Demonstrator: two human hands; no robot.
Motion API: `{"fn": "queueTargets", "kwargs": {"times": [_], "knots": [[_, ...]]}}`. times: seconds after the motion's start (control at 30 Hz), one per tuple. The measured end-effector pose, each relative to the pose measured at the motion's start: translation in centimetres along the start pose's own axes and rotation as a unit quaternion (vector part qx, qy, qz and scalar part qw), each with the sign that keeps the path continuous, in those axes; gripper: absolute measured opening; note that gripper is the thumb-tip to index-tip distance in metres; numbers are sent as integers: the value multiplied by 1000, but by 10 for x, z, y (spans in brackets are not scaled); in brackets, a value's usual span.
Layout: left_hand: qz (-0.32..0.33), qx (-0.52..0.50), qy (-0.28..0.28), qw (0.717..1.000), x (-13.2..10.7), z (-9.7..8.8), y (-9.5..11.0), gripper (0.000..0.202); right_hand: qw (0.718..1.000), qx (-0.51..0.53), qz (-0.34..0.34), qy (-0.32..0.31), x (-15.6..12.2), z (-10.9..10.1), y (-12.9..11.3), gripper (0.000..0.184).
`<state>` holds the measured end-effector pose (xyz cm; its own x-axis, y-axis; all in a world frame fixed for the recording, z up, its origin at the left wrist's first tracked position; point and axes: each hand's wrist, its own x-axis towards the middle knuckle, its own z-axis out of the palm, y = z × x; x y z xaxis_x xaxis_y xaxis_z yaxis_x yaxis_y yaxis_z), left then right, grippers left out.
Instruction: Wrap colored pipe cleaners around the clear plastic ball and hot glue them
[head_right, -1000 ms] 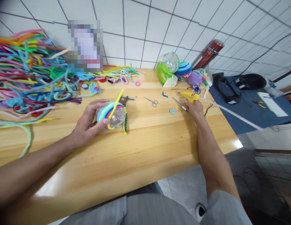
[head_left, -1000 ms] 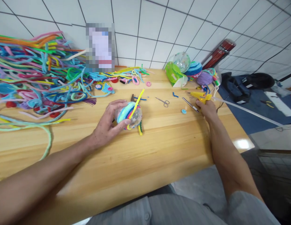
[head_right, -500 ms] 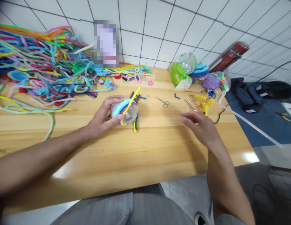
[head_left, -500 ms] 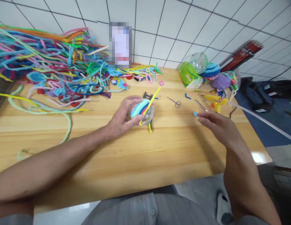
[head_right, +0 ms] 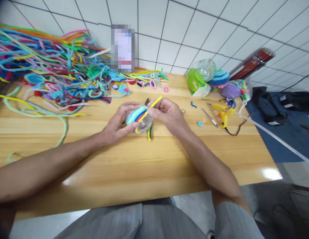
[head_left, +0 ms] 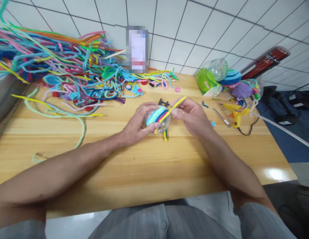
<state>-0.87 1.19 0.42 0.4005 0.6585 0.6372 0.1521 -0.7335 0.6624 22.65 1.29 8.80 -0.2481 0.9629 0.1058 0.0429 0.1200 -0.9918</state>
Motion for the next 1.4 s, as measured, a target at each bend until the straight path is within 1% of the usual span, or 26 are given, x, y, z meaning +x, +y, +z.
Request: {"fn": "queueTargets", "kwargs": {"times": [0.2,0.3,0.47,0.63,0.93,1.13,1.23,1.4], "knots": [[-3,0,-9,1000,1,0,1,53,995,-86,-43,29,-20,5,3,41],[1,-5,-6,1000,2,0,0,53,992,-108,-52,47,-23,6,7,36],[17,-10,12,1000,1,3,-3,53,994,-90,-53,44,-17,8,17,34],[15,-9,12,1000,2,3,-3,53,992,-108,-43,44,-16,8,22,35],[17,-4,6,1000,2,2,-3,52,992,-113,-36,43,-12,10,24,33],[18,-8,12,1000,1,3,-4,53,994,-93,-34,47,-12,10,26,33],[11,-3,4,1000,1,3,-2,53,994,-89,-24,52,-13,10,28,34],[14,-9,7,1000,1,3,-1,53,995,-82,-29,49,-13,11,28,33]]}}
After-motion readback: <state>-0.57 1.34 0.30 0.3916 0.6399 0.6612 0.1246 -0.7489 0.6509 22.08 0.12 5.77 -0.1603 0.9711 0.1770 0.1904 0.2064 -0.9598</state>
